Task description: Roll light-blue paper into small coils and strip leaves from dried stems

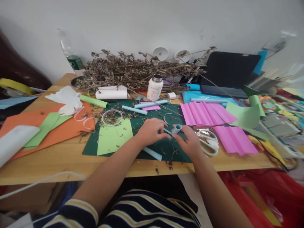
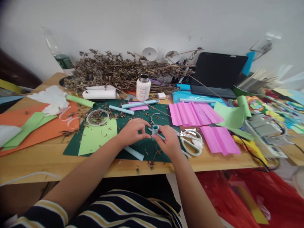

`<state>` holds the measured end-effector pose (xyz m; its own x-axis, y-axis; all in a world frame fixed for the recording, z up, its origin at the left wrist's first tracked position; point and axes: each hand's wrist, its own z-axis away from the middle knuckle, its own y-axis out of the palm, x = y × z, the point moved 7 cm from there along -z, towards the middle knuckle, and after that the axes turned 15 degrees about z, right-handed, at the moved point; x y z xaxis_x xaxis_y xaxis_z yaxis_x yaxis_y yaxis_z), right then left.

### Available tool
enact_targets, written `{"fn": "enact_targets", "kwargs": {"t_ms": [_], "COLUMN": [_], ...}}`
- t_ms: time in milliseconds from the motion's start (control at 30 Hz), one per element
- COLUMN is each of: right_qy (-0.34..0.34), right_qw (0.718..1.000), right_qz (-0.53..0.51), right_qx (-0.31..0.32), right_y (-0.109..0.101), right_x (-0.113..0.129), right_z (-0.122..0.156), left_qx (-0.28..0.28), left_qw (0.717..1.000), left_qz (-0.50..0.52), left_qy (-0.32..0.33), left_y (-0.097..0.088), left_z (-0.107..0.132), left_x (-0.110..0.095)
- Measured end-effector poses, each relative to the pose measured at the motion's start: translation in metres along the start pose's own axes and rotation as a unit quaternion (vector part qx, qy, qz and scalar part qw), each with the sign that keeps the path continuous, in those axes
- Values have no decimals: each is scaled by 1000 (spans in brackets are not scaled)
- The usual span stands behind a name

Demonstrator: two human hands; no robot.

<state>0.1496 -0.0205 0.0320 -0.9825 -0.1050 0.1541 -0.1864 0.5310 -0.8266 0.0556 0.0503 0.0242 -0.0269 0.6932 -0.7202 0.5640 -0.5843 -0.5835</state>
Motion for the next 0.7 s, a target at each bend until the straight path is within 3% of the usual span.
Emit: {"fn": "enact_targets", "kwargs": {"t_ms": [133, 300, 500, 700], "right_qy": [-24, -12, 68, -52], "right_qw": [1000, 999, 996, 982], "right_qz": [14, 19, 36, 105], "right_qx": [7, 48, 41, 148], "right_y": [5, 11, -9, -4], "right_x": [8, 11, -2, 24], "right_z": [-4, -5, 34, 79], "left_qx": [-41, -67, -60, -109], "left_qw": [996, 993, 992, 978], "left_qz": [74, 96, 112, 171], "left_qy": [29, -14, -4, -51], "left_y": [-7, -10, -6, -8], "left_z": [4, 5, 3, 7], "left_x": [-14, -8, -7, -2]}}
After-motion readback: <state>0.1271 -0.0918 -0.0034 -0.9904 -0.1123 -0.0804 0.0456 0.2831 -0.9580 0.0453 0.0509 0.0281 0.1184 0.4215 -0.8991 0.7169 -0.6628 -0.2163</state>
